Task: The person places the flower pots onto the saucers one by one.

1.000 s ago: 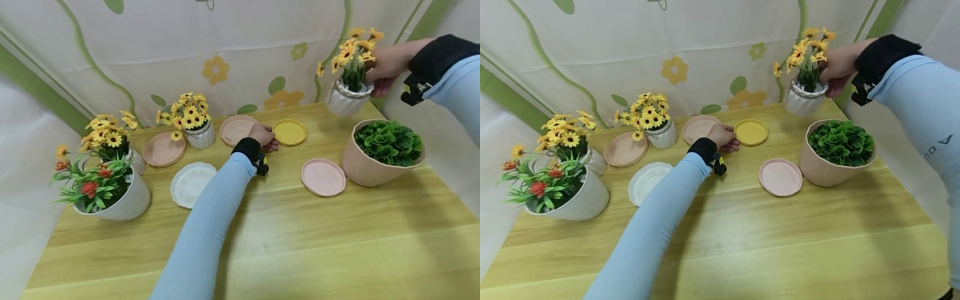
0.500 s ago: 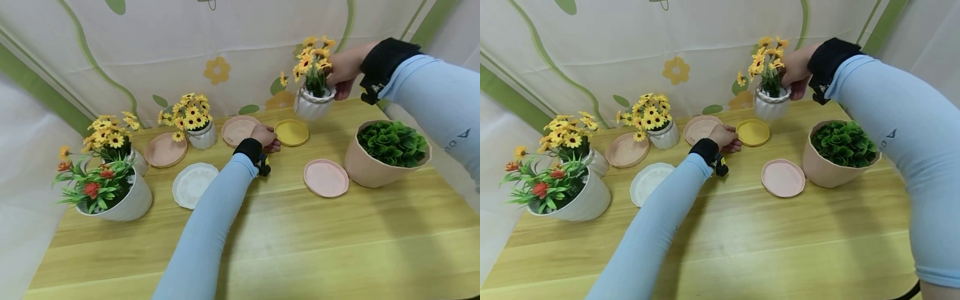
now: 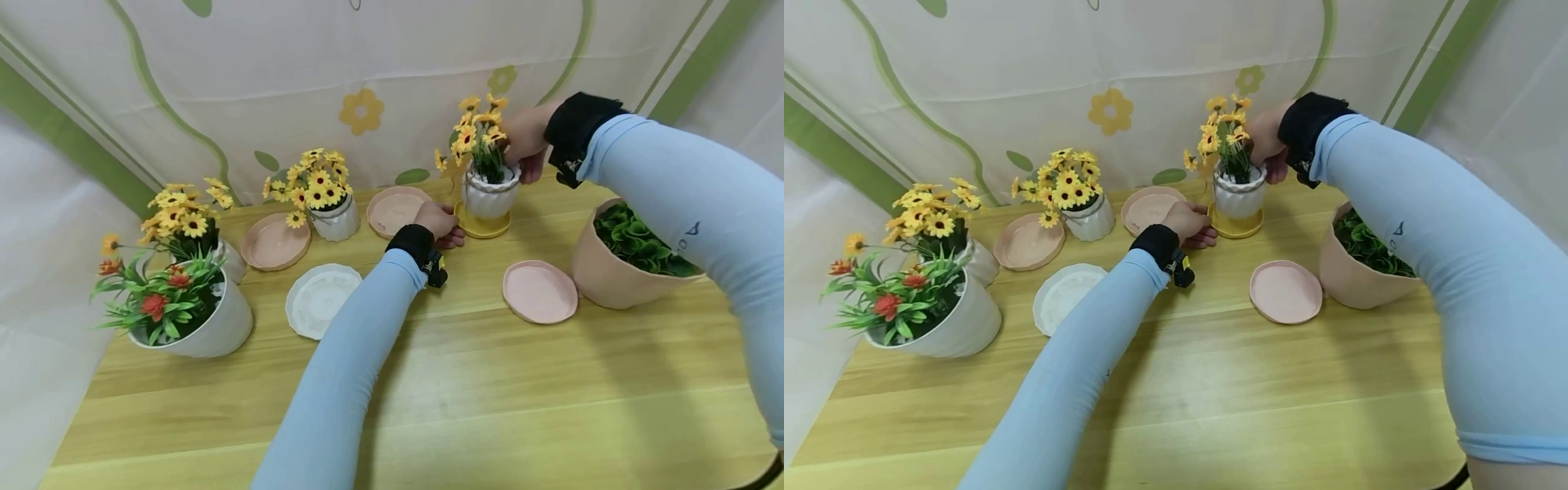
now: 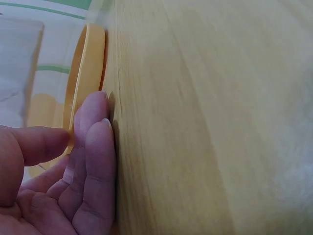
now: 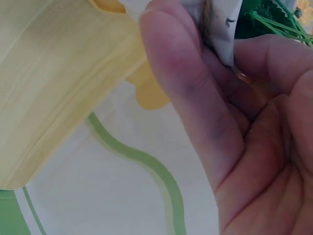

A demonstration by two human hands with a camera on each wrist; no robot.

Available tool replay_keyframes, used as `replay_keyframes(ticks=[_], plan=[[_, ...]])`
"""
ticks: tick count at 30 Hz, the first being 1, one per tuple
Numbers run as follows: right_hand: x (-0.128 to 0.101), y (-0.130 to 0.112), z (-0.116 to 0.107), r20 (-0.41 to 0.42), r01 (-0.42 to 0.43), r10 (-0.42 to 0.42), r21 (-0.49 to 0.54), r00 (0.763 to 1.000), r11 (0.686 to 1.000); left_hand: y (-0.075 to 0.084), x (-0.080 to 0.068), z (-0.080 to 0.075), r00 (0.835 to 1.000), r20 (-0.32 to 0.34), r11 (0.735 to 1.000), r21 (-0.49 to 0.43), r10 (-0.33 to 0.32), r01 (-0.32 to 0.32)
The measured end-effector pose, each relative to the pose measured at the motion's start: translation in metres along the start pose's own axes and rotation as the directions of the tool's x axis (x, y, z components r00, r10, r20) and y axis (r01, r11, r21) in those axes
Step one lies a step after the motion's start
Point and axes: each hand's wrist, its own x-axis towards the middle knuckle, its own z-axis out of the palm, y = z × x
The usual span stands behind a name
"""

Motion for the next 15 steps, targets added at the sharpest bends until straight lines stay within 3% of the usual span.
replay_keyframes(ticks=[7, 15], plan=[[0.013, 0.000, 0.007, 0.021, -0.017, 0.018, -0.022, 1.000, 1.000, 0.000, -0.003, 0.002, 1.000, 0.005, 1.000, 0.002, 0.028, -0.028], [0.026, 0.006, 0.014, 0.040, -0.052, 0.053, -0.040, 0.998, 0.998, 0.002, 0.005, 0.008, 0.999, -0.034, 0.999, 0.036, -0.016, 0.017]])
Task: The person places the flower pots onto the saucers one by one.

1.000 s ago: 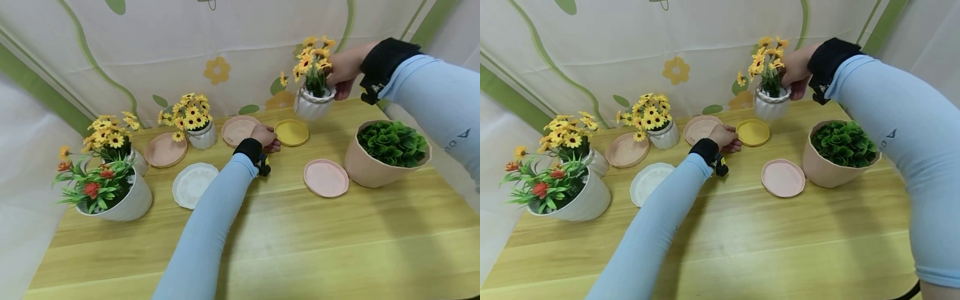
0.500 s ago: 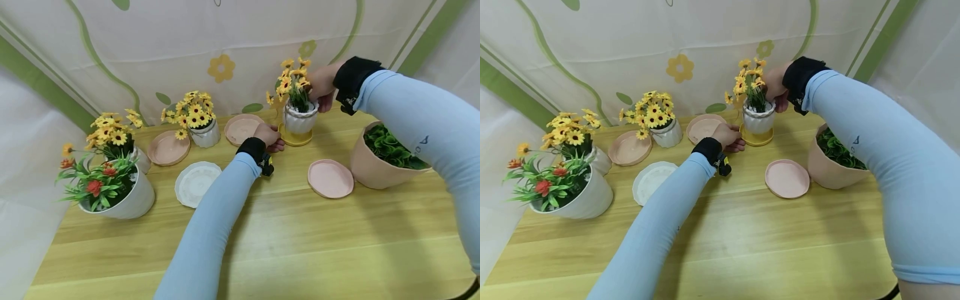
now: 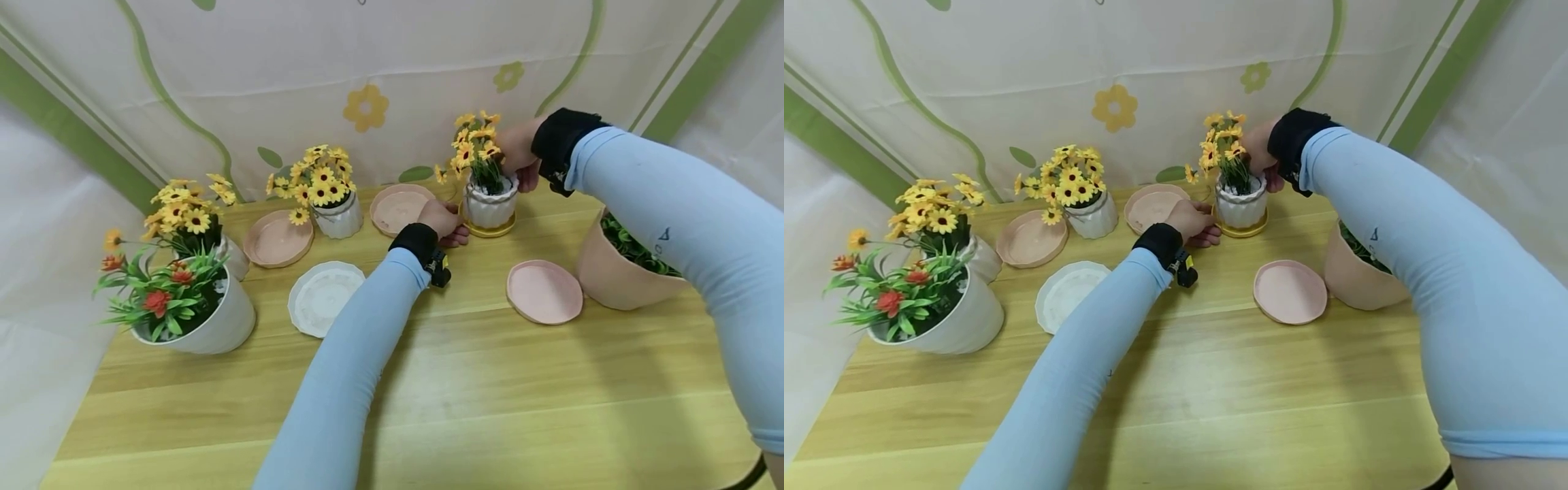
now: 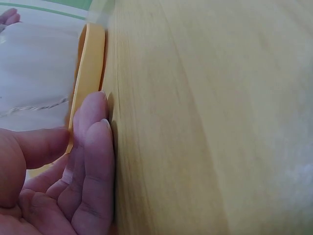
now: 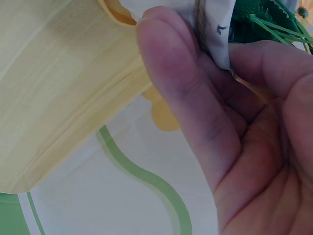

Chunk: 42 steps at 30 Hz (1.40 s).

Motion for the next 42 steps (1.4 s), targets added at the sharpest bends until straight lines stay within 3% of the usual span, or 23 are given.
replay_keyframes(ticks=[5, 16, 25, 33, 42], plan=[[0.002, 0.002, 0.003, 0.008, -0.005, 0.005, 0.024, 1.000, 1.000, 0.001, 0.002, 0.002, 1.000, -0.018, 1.000, 0.015, -0.017, 0.017], [0.008, 0.013, 0.010, -0.007, -0.046, 0.046, -0.023, 0.999, 0.999, 0.001, -0.003, 0.002, 1.000, -0.023, 1.000, 0.025, -0.005, 0.006], [0.007, 0.016, 0.011, -0.006, -0.079, 0.079, 0.038, 0.997, 0.996, 0.003, -0.012, 0.003, 0.999, -0.030, 1.000, 0.023, 0.022, -0.021], [0.003, 0.024, 0.015, 0.004, -0.076, 0.076, 0.111, 0.997, 0.991, 0.003, -0.004, 0.010, 1.000, -0.014, 0.999, 0.050, 0.006, -0.005], [-0.007, 0.034, 0.018, -0.023, -0.034, 0.039, 0.193, 0.999, 0.981, 0.003, -0.008, 0.014, 1.000, -0.008, 0.999, 0.046, 0.016, -0.016]])
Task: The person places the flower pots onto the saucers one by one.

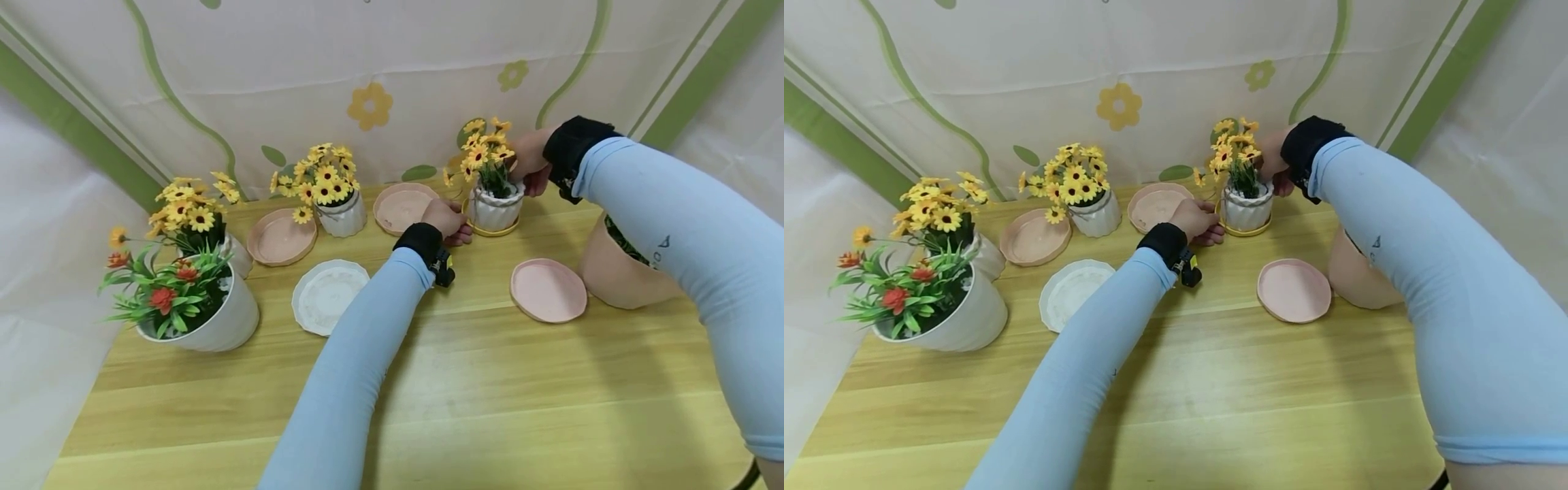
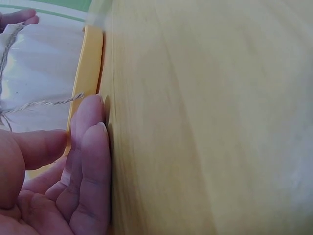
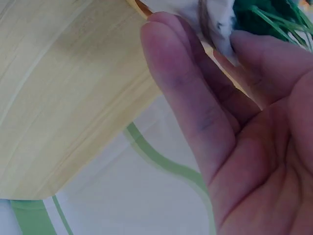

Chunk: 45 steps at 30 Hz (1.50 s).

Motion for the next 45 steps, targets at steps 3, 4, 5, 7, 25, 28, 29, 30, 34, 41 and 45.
replay_keyframes(ticks=[3, 4, 5, 7, 25, 28, 29, 30, 34, 41, 45], plan=[[-0.010, -0.001, -0.008, -0.017, 0.021, -0.022, -0.018, 1.000, 1.000, -0.001, 0.008, 0.001, 1.000, -0.002, 1.000, 0.005, -0.018, 0.018], [-0.014, -0.003, -0.013, -0.024, 0.021, -0.022, -0.033, 0.999, 0.999, -0.001, 0.011, 0.000, 1.000, -0.003, 1.000, 0.009, -0.015, 0.015], [-0.019, -0.005, -0.017, -0.033, 0.020, -0.021, -0.045, 0.999, 0.999, -0.002, 0.015, 0.000, 1.000, -0.006, 1.000, 0.011, -0.021, 0.021], [-0.027, -0.011, -0.028, -0.062, 0.017, -0.021, -0.059, 0.998, 0.998, -0.003, 0.021, -0.001, 1.000, -0.012, 1.000, 0.006, -0.024, 0.024], [-0.102, -0.088, -0.044, -0.750, 0.188, -0.154, -0.040, 0.643, 0.981, -0.011, -0.019, -0.070, 0.943, 0.044, 0.944, -0.028, 0.329, -0.328], [-0.093, -0.091, -0.028, -0.751, 0.228, -0.098, 0.072, 0.653, 0.971, -0.014, -0.038, -0.093, 0.885, -0.009, 0.884, 0.045, 0.466, -0.465], [-0.088, -0.092, -0.021, -0.747, 0.242, -0.085, 0.104, 0.660, 0.965, -0.015, -0.044, -0.101, 0.867, -0.027, 0.865, 0.075, 0.498, -0.495], [-0.083, -0.092, -0.013, -0.742, 0.251, -0.074, 0.129, 0.666, 0.959, -0.016, -0.051, -0.109, 0.851, -0.044, 0.850, 0.086, 0.524, -0.519], [-0.058, -0.090, 0.022, -0.759, 0.309, -0.103, 0.134, 0.643, 0.942, -0.024, -0.075, -0.137, 0.822, -0.096, 0.826, 0.142, 0.561, -0.546], [-0.002, -0.086, 0.080, -0.809, 0.308, -0.313, -0.172, 0.497, 0.936, -0.044, -0.084, -0.155, 0.808, -0.161, 0.823, 0.151, 0.567, -0.547], [0.023, -0.087, 0.109, -0.761, 0.246, -0.382, -0.295, 0.524, 0.923, -0.046, -0.086, -0.156, 0.791, -0.163, 0.802, 0.236, 0.590, -0.549]])
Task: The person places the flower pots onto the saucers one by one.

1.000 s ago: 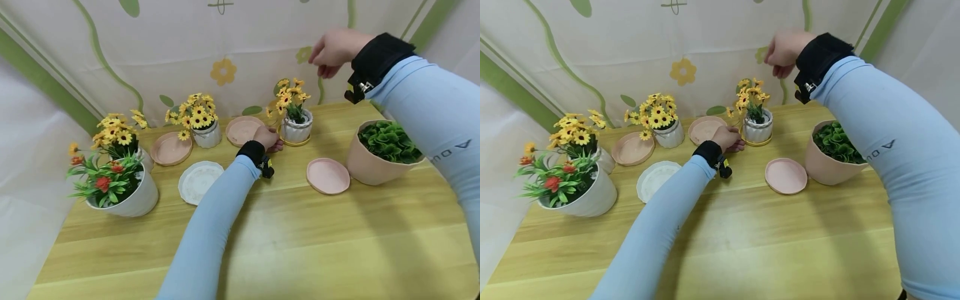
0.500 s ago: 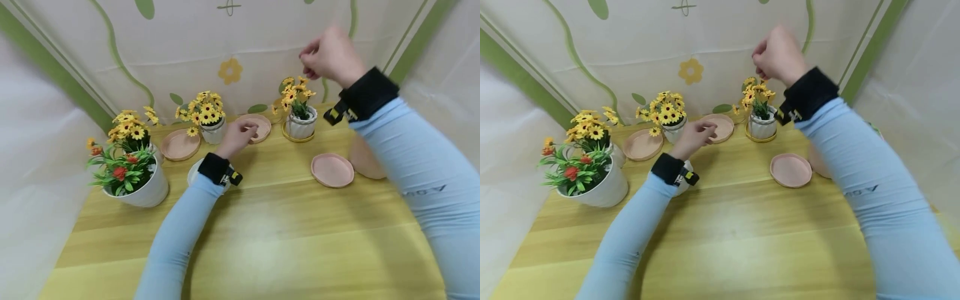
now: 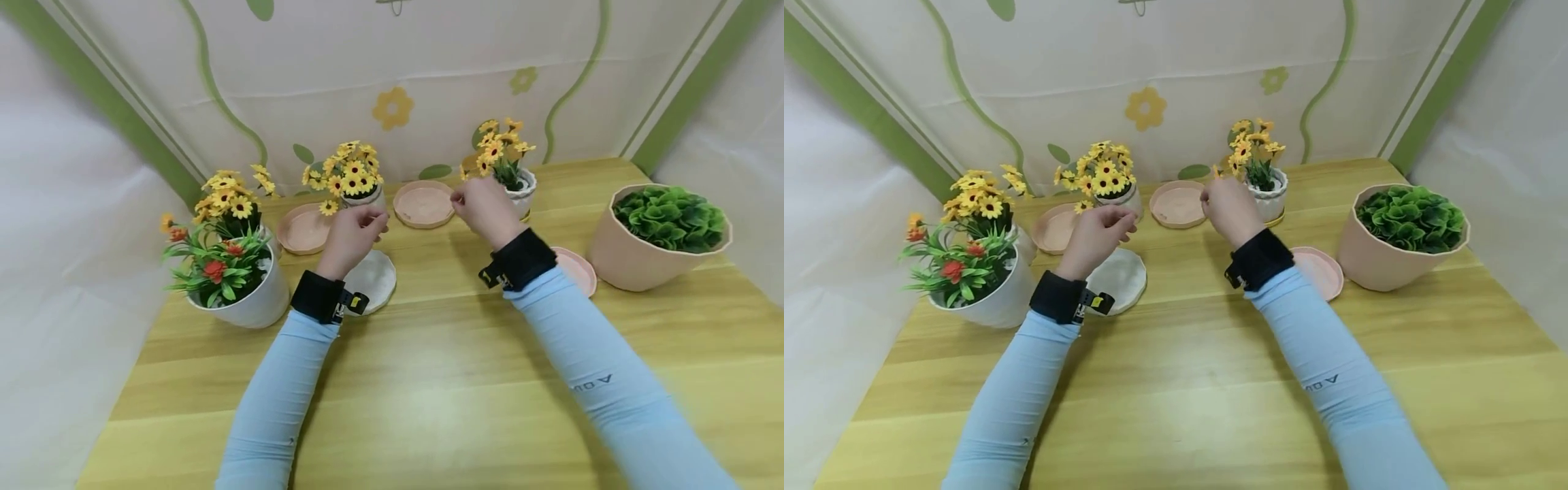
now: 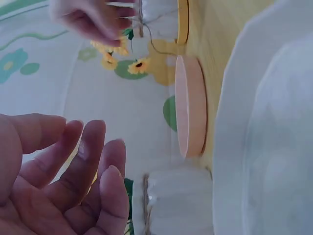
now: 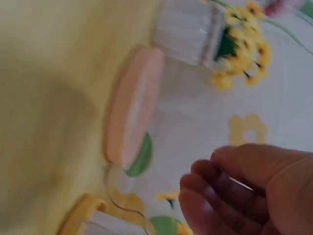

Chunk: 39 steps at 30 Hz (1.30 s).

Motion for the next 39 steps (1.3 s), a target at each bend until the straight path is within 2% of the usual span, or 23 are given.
replay_keyframes(ticks=[3, 5, 8, 11, 16, 26, 35, 39], plan=[[-0.006, -0.007, 0.020, 0.061, 0.036, -0.030, -0.097, 0.998, 0.995, 0.000, 0.000, -0.002, 1.000, -0.010, 0.998, 0.068, 0.020, -0.020], [-0.008, -0.012, 0.029, 0.095, 0.065, -0.050, -0.164, 0.994, 0.984, 0.000, 0.001, -0.004, 1.000, -0.015, 0.996, 0.088, 0.012, -0.011], [-0.007, -0.017, 0.037, 0.092, 0.108, -0.087, -0.256, 0.992, 0.961, 0.000, 0.004, -0.004, 1.000, -0.012, 0.996, 0.090, -0.001, 0.002], [-0.002, -0.016, 0.042, 0.092, 0.136, -0.114, -0.298, 0.989, 0.945, 0.001, 0.007, -0.002, 1.000, 0.003, 0.997, 0.079, -0.002, 0.001], [0.008, -0.010, 0.048, 0.135, 0.142, -0.104, -0.306, 0.985, 0.941, 0.003, 0.009, 0.001, 1.000, 0.018, 0.995, 0.097, -0.005, 0.003], [0.023, -0.008, 0.051, 0.239, 0.228, -0.151, -0.337, 0.959, 0.914, 0.002, 0.008, -0.004, 0.999, 0.025, 0.994, 0.109, -0.027, 0.024], [0.017, -0.012, 0.052, 0.259, 0.294, -0.214, -0.330, 0.942, 0.897, -0.003, 0.007, -0.008, 0.999, 0.019, 0.990, 0.132, -0.043, 0.040], [0.012, -0.018, 0.053, 0.270, 0.350, -0.268, -0.324, 0.925, 0.879, -0.007, 0.006, -0.012, 0.999, 0.024, 0.990, 0.138, -0.044, 0.040]])
